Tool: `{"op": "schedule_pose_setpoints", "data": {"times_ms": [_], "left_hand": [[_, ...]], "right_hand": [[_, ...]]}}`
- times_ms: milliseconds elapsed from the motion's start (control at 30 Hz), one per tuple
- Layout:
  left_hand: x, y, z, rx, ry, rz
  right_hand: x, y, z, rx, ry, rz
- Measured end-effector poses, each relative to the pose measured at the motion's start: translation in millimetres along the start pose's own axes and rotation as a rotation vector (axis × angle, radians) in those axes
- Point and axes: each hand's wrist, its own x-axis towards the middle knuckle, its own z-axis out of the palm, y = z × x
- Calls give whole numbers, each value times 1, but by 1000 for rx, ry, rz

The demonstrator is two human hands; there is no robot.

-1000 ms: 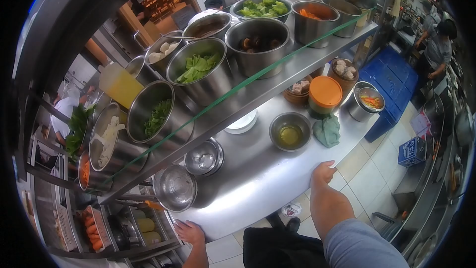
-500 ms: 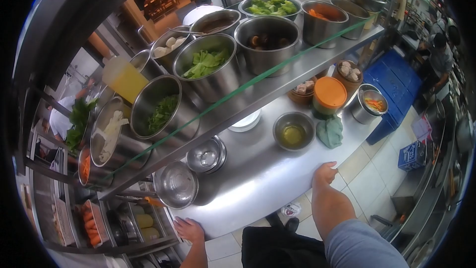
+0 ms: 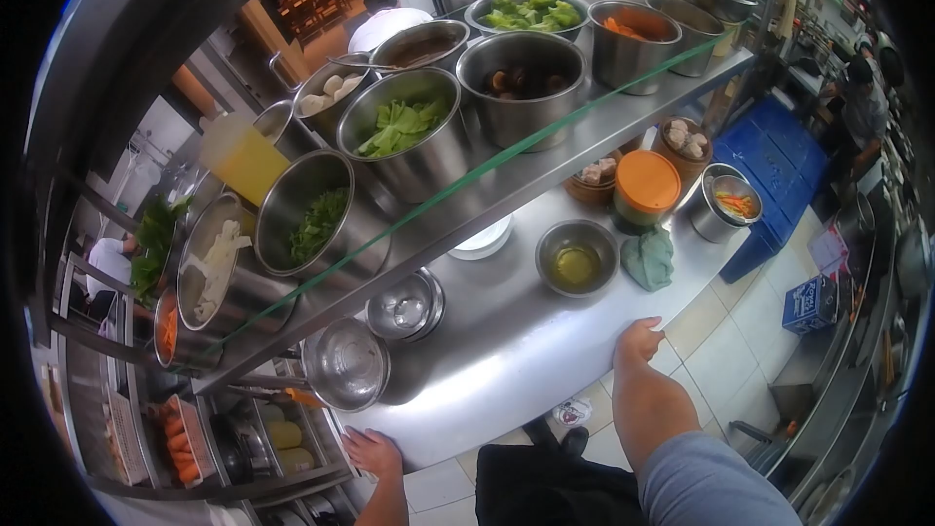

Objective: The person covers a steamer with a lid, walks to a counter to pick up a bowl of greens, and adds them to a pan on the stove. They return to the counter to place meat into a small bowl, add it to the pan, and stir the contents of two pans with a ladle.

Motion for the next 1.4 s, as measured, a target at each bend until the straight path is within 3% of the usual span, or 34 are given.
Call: {"op": "schedule_pose_setpoints", "data": {"times_ms": [933, 1267, 1400], "left_hand": [[-1, -6, 10, 45, 97, 38], [-1, -2, 2, 8, -4, -18], [0, -5, 8, 41, 65, 24]], "right_hand": [[6, 3, 5, 2, 8, -10], [1, 1, 0, -3, -6, -7], [1, 1, 1, 1, 8, -9]]}}
